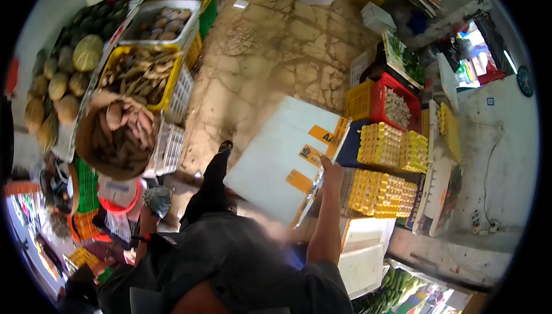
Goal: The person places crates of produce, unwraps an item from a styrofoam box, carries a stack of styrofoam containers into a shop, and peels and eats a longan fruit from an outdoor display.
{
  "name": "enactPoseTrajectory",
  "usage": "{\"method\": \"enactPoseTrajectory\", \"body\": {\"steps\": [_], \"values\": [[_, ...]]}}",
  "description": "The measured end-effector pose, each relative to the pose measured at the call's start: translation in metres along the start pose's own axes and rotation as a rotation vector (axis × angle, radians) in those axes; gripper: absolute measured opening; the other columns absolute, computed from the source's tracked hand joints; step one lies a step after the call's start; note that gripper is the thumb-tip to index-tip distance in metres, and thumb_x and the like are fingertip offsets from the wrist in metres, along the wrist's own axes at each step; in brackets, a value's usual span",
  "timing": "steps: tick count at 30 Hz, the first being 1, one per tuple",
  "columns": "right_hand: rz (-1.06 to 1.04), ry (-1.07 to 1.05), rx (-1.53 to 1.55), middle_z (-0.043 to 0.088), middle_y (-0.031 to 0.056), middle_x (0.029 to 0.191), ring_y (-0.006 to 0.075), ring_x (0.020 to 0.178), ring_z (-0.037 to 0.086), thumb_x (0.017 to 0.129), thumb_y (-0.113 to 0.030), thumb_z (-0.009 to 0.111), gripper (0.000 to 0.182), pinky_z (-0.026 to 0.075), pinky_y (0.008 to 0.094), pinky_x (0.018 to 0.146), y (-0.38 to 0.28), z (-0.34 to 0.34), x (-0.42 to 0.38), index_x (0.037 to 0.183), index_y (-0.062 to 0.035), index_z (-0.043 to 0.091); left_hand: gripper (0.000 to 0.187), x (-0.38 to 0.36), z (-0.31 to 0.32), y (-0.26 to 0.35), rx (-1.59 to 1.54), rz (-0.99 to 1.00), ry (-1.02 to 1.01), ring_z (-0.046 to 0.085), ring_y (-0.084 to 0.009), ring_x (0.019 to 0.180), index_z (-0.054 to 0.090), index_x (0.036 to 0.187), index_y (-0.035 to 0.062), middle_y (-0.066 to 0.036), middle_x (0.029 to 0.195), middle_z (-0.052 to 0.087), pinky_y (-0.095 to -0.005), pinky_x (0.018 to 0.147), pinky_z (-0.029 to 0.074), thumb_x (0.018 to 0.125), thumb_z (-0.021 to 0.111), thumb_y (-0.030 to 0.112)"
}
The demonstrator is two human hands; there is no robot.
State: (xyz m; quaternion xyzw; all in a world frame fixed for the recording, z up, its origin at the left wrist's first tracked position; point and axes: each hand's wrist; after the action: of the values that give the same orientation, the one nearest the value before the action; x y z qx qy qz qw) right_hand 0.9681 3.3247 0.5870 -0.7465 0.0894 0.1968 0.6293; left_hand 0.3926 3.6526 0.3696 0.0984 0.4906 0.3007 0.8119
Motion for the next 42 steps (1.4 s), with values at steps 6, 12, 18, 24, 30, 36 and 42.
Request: {"method": "enactPoseTrajectory", "body": {"steps": [6, 12, 18, 24, 30, 36, 42], "values": [[-0.127, 0.034, -0.254, 0.067, 0.0122, 0.093, 0.0203, 0.078, 0.064, 0.08, -0.028, 0.071, 0.045, 0.049, 0.033, 0.069, -0.079, 0.048, 0.206, 0.106, 0.0082, 0.064, 0.031, 0.198, 0.211, 0.018, 0.011, -0.063, -0.051, 0.065, -0.0244, 0.102, 0.06, 0.119, 0.0062, -0.008, 0.113, 0.067, -0.039, 0.09, 0.054, 0.098, 0.046, 0.023], [-0.113, -0.054, 0.072, 0.067, 0.0108, 0.093, 0.0193, 0.078, 0.065, 0.082, -0.021, 0.07, 0.039, 0.052, 0.032, 0.068, -0.231, 0.111, 0.33, 0.106, 0.0088, 0.063, 0.031, 0.354, 0.48, 0.056, 0.067, -0.126, -0.281, 0.064, -0.0235, 0.104, 0.06, 0.119, 0.0064, -0.007, 0.115, 0.066, -0.0388, 0.089, 0.054, 0.099, 0.045, 0.025], [-0.125, -0.063, -0.275, 0.067, 0.0098, 0.086, 0.016, 0.069, 0.062, 0.083, -0.02, 0.068, 0.033, 0.049, 0.029, 0.06, -0.32, 0.174, 0.536, 0.101, 0.0069, 0.065, 0.027, 0.4, 0.686, 0.036, 0.159, -0.035, -0.18, 0.064, -0.0229, 0.097, 0.059, 0.116, 0.0083, -0.006, 0.108, 0.066, -0.0381, 0.085, 0.054, 0.097, 0.049, 0.024], [-0.18, -0.188, -0.385, 0.067, 0.0172, 0.094, 0.0234, 0.086, 0.063, 0.083, -0.035, 0.067, 0.051, 0.051, 0.0364, 0.074, -0.423, 0.224, 0.693, 0.111, 0.0075, 0.063, 0.024, 0.434, 0.797, -0.011, 0.097, -0.054, -0.111, 0.065, -0.0193, 0.092, 0.06, 0.112, 0.009, -0.004, 0.102, 0.066, -0.0344, 0.081, 0.054, 0.096, 0.05, 0.025], [-0.114, -0.259, -0.32, 0.068, 0.0167, 0.089, 0.0213, 0.077, 0.065, 0.084, -0.031, 0.067, 0.047, 0.051, 0.0318, 0.067, -0.497, 0.267, 0.895, 0.106, 0.0106, 0.063, 0.026, 0.531, 0.957, -0.051, 0.058, -0.104, -0.108, 0.064, -0.0179, 0.091, 0.059, 0.112, 0.0091, -0.003, 0.101, 0.065, -0.0325, 0.08, 0.054, 0.096, 0.05, 0.026], [-0.067, -0.3, -0.285, 0.069, 0.0179, 0.095, 0.0214, 0.082, 0.066, 0.084, -0.029, 0.066, 0.045, 0.051, 0.0335, 0.074, -0.581, 0.287, 1.068, 0.109, 0.0092, 0.064, 0.033, 0.65, 1.213, -0.079, 0.184, -0.118, -0.184, 0.064, -0.0199, 0.097, 0.059, 0.118, 0.008, -0.005, 0.108, 0.066, -0.0334, 0.085, 0.053, 0.096, 0.048, 0.031], [-0.049, -0.243, -0.309, 0.07, 0.0178, 0.098, 0.0263, 0.087, 0.067, 0.084, -0.029, 0.066, 0.042, 0.052, 0.0347, 0.079, -0.662, 0.247, 1.222, 0.113, 0.002, 0.065, 0.037, 0.776, 1.421, -0.113, -0.066, -0.386, -0.585, 0.061, -0.0246, 0.108, 0.058, 0.123, 0.0068, -0.008, 0.118, 0.064, -0.0388, 0.095, 0.049, 0.097, 0.048, 0.032]]}}
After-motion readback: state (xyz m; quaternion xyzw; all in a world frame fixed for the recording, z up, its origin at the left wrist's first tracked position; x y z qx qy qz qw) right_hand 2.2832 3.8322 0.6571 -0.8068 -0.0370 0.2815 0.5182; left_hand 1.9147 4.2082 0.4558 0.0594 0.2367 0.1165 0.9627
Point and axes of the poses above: each hand's wrist, its own x-axis towards the middle knuckle, its own z-axis out of the palm, y = z × x
